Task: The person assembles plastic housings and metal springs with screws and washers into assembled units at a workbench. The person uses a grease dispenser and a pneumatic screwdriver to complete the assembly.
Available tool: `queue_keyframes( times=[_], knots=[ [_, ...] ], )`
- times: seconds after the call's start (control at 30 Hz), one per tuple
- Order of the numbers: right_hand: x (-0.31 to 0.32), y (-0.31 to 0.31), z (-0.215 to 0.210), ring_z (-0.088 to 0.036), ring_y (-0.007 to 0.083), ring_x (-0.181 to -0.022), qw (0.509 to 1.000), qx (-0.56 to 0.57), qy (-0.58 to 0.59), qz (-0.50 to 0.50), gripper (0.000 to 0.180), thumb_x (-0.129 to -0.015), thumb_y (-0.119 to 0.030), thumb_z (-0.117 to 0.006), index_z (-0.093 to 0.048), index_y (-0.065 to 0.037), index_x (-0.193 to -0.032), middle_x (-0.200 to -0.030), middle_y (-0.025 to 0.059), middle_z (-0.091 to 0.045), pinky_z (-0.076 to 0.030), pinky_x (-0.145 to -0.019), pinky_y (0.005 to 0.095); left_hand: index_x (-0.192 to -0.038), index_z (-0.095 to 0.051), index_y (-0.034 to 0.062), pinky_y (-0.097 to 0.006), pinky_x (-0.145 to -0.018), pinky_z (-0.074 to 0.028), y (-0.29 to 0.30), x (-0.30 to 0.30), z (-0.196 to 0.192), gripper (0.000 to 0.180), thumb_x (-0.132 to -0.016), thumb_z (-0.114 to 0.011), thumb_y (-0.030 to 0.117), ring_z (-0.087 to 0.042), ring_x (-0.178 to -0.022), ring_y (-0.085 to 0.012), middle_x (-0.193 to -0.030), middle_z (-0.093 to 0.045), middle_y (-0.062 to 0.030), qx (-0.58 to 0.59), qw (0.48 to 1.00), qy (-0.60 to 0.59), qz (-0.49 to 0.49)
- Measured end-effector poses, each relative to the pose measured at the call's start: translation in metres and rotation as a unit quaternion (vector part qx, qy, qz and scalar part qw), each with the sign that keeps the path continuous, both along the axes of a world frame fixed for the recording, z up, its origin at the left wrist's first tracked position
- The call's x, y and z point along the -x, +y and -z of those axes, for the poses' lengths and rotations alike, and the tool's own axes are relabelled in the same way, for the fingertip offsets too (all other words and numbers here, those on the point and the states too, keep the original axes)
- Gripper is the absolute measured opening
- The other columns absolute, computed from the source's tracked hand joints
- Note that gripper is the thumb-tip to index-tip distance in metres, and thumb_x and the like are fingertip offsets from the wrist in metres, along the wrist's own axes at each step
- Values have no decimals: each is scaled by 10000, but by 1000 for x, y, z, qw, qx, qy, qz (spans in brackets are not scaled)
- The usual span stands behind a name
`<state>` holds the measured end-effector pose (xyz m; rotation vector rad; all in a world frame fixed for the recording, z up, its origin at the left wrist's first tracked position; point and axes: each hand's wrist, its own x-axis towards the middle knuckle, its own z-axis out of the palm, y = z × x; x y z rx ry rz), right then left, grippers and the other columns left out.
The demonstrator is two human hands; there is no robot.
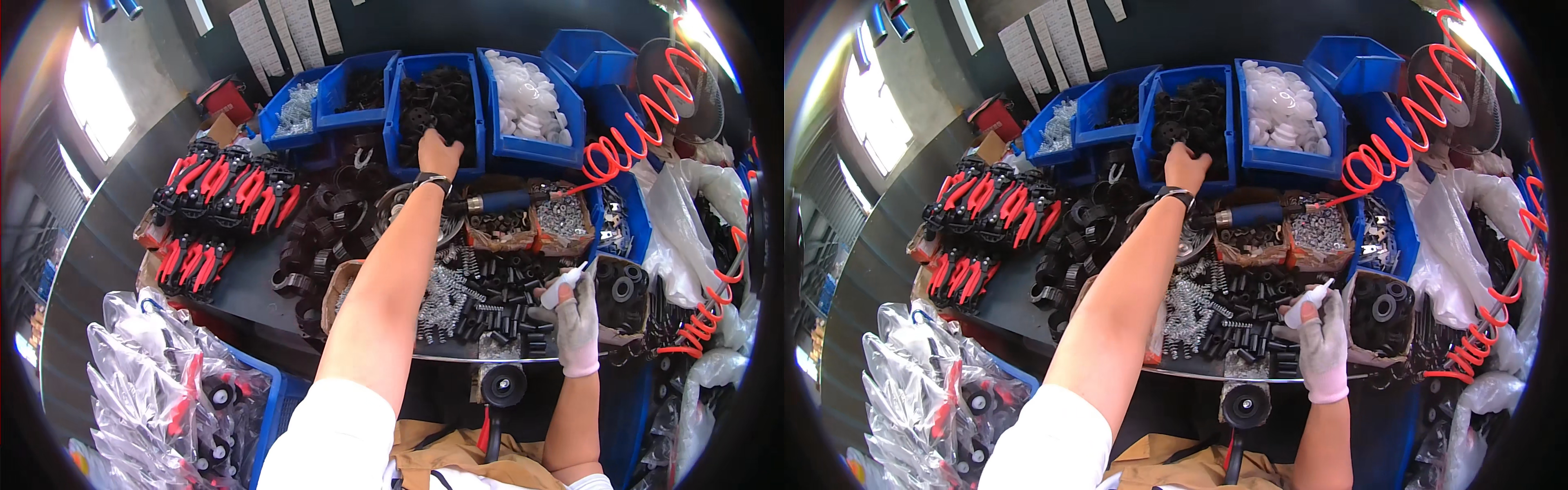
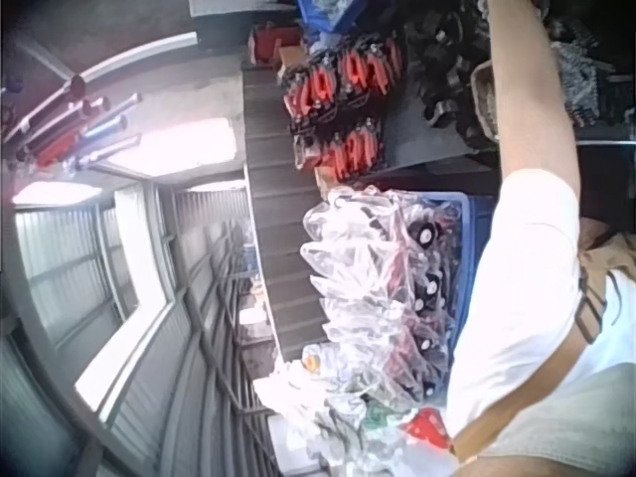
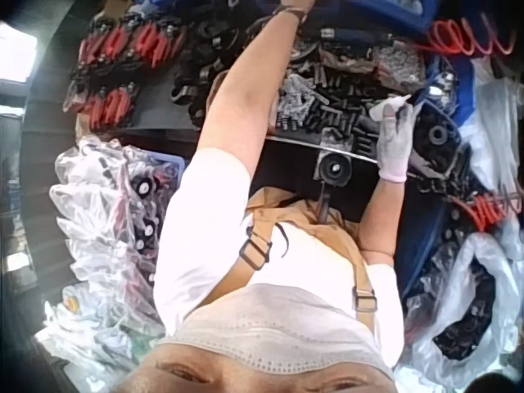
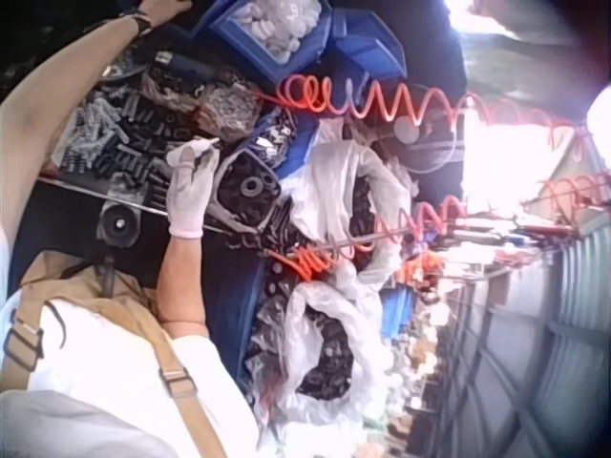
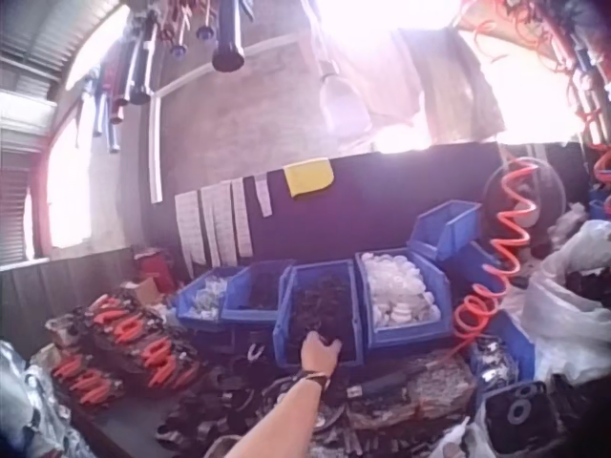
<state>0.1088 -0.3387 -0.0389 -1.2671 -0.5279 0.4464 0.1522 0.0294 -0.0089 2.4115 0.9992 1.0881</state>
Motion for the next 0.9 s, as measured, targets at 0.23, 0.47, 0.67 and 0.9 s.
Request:
queue_keyframes(
  times=[0.23,0.47,0.67,0.9],
  knots=[
    [18,-5,5,-650,215,-952,999,-11,-6,-48,432,-1016,-305,-535,-421,15,-1282,-1079,112,-555,-606,-703,327,-1174,-522,-49,-293,-882,-570,-48,80,-36,320,-885,-657,-51,-661,-933,-224,-1072,-575,-121,424,735,-474,235],
    [38,-26,4,-641,193,-937,998,7,-33,-50,387,-1013,-289,-550,-465,14,-1237,-1008,91,-582,-541,-783,299,-1196,-516,-54,-328,-950,-526,-165,189,-23,254,-953,-572,-6,-650,-1017,-215,-1218,-562,-126,463,740,-348,342],
    [69,-35,5,-537,109,-793,993,-6,-80,-90,339,-930,-137,-657,-496,-30,-1209,-925,31,-572,-468,-725,252,-1132,-441,4,-368,-903,-569,-266,262,26,381,-840,-638,-140,-665,-1037,-280,-1322,-516,-243,515,705,-318,370],
    [90,-40,-10,-604,206,-750,958,75,-240,-138,270,-731,-91,-805,-651,-25,-943,-845,75,-614,-484,-699,315,-1154,-561,-41,-314,-919,-550,-306,276,50,341,-842,-657,-140,-605,-1138,-204,-1354,-528,-232,385,831,-256,308]
  ],
)
